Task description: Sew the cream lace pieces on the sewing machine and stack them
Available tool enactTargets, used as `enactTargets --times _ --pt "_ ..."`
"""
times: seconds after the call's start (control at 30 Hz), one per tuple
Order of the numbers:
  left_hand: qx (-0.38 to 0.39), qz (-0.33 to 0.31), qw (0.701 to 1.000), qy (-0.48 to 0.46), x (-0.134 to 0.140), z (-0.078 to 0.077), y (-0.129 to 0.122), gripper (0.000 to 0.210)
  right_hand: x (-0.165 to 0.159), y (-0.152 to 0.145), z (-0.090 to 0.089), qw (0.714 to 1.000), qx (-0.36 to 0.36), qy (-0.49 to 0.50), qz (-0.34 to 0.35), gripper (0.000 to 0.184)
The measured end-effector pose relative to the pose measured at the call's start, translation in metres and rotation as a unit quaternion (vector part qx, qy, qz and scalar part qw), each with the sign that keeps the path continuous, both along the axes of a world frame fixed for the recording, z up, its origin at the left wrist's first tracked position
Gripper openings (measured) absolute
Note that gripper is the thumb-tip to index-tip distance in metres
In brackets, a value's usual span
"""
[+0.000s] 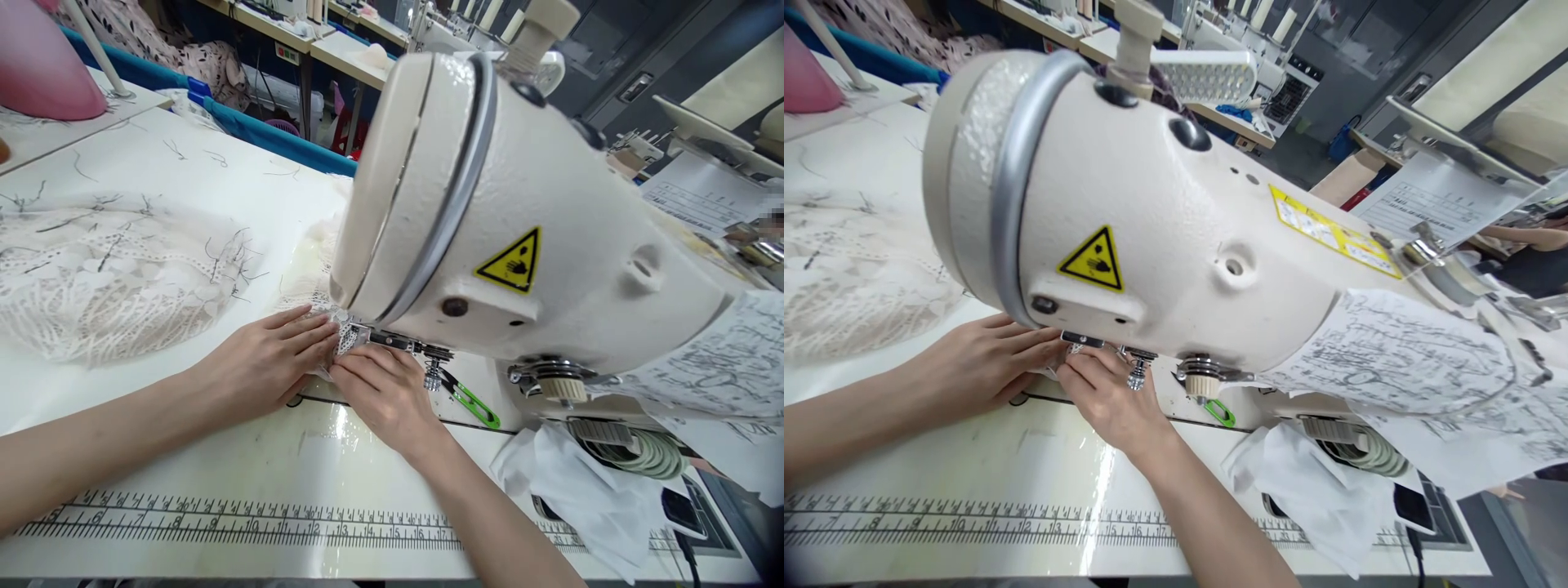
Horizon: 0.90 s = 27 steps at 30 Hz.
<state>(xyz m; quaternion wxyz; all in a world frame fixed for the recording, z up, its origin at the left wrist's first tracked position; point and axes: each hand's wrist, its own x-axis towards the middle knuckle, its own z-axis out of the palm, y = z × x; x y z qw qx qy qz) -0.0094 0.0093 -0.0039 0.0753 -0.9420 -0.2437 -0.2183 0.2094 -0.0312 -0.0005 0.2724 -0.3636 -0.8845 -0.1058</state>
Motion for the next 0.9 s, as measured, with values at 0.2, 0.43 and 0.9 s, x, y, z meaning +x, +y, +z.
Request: enactTargets --times 0.2,0.43,0.9 --pt "-0.061 0.022 0.998 -0.017 0.0016 0.0016 -0.0003 0.037 0.0008 0.0026 -0.0015 1.0 0.002 -0.002 0.005 0.017" --pt "-0.071 0.03 0.997 -0.023 0.0033 0.0021 -0.0033 0.04 0.0012 0.0007 -0.0014 0.999 -0.024 -0.019 -0.024 0.015" --pt "-0.031 0.059 0.998 -0.013 0.0096 0.0012 -0.0096 0.037 0.0092 0.0043 0.002 0.999 -0.041 -0.011 -0.016 0.021"
